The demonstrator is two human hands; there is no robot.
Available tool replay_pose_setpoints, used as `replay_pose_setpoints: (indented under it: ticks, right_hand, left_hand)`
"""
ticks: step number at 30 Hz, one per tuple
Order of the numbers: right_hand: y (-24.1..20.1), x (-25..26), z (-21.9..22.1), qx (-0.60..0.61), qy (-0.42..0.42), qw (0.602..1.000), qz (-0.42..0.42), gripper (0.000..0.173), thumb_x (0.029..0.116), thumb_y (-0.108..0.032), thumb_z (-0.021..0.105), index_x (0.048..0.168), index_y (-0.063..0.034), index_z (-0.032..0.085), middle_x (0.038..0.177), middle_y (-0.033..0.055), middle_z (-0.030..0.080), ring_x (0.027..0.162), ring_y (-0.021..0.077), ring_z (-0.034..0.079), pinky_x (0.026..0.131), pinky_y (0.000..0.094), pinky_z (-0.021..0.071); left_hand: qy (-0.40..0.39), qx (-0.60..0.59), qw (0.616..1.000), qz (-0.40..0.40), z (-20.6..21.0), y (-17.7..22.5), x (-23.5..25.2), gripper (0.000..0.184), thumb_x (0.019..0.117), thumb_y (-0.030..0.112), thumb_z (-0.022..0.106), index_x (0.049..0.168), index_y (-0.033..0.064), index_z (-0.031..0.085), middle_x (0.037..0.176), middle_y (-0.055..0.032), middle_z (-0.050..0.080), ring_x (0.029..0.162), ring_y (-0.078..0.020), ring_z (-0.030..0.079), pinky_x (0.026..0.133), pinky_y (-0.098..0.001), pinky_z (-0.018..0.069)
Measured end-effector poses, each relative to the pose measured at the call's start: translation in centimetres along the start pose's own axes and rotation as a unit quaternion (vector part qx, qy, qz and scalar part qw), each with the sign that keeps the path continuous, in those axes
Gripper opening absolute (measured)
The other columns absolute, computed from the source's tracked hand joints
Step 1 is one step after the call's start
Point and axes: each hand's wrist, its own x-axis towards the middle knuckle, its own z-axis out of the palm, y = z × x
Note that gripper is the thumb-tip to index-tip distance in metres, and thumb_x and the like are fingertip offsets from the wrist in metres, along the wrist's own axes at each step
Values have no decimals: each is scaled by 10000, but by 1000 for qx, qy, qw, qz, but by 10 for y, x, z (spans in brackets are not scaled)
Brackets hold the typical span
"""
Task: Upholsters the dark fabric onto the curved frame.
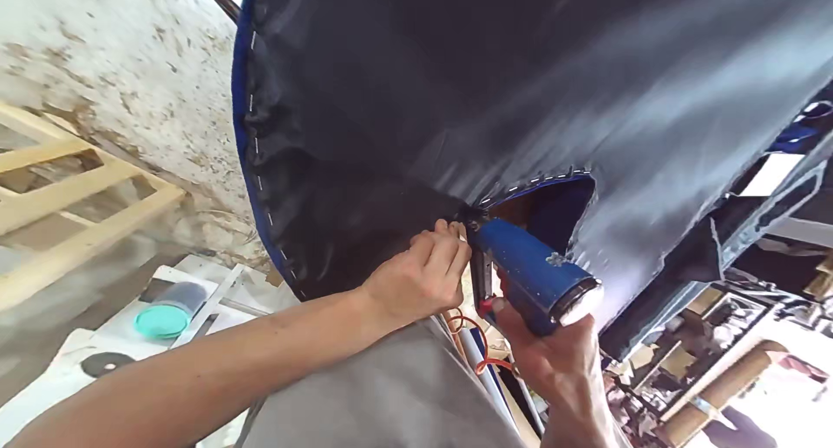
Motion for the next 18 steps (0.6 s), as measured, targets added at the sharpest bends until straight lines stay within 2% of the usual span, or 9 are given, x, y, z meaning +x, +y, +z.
replay_pose_setpoints:
  ticks: [3,5,7,9,12,18]
  right_hand:
    - [5,-6,-1,-7,2,1000,-5,261,871,-382,694,962,-137,685,801,-84,714,722,-30,683,631,227,599]
    - [10,-13,-3,38,39,998,13,285,876,-349,714,986,-88,677,796,-68,720,693,8,700,611,254,621]
    - [14,-19,-8,117,72,989,61,314,843,-284,744,1041,-65,638,789,-81,719,665,33,707,601,261,632]
    - [24,-21,-12,213,83,970,79,313,832,-188,740,1085,-64,603,767,-67,719,618,82,701,576,287,630]
    - [44,-21,-8,280,74,955,62,260,859,-144,709,1089,-66,617,752,-51,720,582,106,687,554,294,622]
    - [60,-11,13,320,13,947,31,190,864,-126,703,1041,-72,656,736,-55,725,592,98,700,569,283,632]
  left_hand:
    - [-14,7,1000,4,-3,1,-1,237,1021,-37,465,972,-63,695,945,-167,725,763,-259,678,667,-344,533]
    - [-19,-25,999,-11,-10,-1,0,240,1019,-21,477,999,-51,715,968,-160,739,789,-261,697,672,-341,551]
    - [-17,-125,990,-66,-25,-8,-6,228,998,-2,523,1094,-21,729,930,-144,733,806,-282,704,643,-355,572]
    - [2,-182,969,-165,-40,-15,-18,236,1016,114,593,1182,34,741,894,-129,727,814,-270,707,656,-366,580]
    - [-14,-167,951,-261,-42,-16,-31,306,997,272,657,1186,49,746,967,-128,733,863,-258,712,728,-367,594]
    - [-23,-71,953,-293,-34,7,-36,417,955,340,711,1231,28,723,1014,-146,710,882,-285,694,735,-377,586]
